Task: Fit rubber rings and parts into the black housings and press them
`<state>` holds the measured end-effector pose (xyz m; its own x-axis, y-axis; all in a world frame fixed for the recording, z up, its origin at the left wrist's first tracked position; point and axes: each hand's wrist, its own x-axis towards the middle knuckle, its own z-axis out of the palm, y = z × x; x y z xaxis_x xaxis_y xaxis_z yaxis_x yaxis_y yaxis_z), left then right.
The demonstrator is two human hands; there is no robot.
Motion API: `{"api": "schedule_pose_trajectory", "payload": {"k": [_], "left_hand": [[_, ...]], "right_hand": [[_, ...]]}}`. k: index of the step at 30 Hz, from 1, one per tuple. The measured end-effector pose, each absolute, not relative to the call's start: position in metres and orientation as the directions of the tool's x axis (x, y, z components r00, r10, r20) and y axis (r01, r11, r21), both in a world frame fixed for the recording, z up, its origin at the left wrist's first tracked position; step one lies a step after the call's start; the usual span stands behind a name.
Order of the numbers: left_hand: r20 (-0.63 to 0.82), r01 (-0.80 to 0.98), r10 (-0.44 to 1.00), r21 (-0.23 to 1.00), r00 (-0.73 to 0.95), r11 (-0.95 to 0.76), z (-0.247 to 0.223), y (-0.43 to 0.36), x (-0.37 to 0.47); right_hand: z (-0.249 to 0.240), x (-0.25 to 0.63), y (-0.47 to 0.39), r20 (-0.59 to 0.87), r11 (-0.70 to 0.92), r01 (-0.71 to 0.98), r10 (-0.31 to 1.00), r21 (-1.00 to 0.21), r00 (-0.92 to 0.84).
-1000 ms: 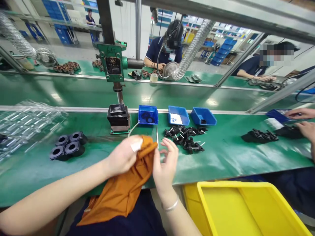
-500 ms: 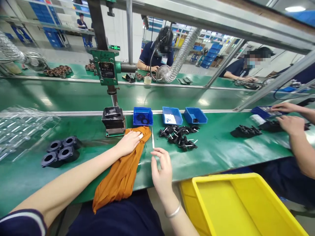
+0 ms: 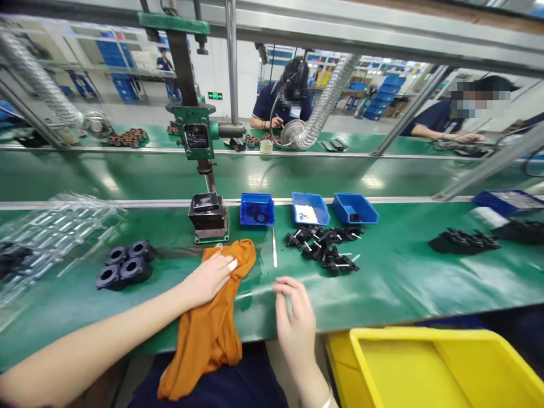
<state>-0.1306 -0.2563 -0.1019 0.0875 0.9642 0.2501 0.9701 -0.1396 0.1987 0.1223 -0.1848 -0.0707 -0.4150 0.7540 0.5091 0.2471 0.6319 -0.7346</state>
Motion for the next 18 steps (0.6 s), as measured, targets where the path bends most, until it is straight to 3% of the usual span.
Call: {"api": "schedule_pose_trajectory", "payload": {"k": [6,10,13,18], "left_hand": [[0.322,0.926,0.868,0.131,-0.378,0.355,-0.116,-0.329,-0.143],[0.348,0.845,0.772,0.151,-0.532,0.514,-0.112,-0.312,-0.154],[0.331,0.873,0.808,0.162,-0.488,0.461,-0.105,-0.310,-0.137],[0.239,0.966,0.948,0.202,-0.209,0.162,-0.098,-0.289,-0.085]], "right_hand": [[-0.081,0.111,-0.178,0.491,0.618,0.172,0.738,-0.767,-0.462],[-0.075,0.107,-0.181,0.496,0.629,0.124,0.705,-0.768,-0.507],[-0.074,0.115,-0.179,0.504,0.629,0.131,0.715,-0.766,-0.484],[-0.082,0.115,-0.171,0.497,0.590,0.149,0.770,-0.794,-0.400]]}}
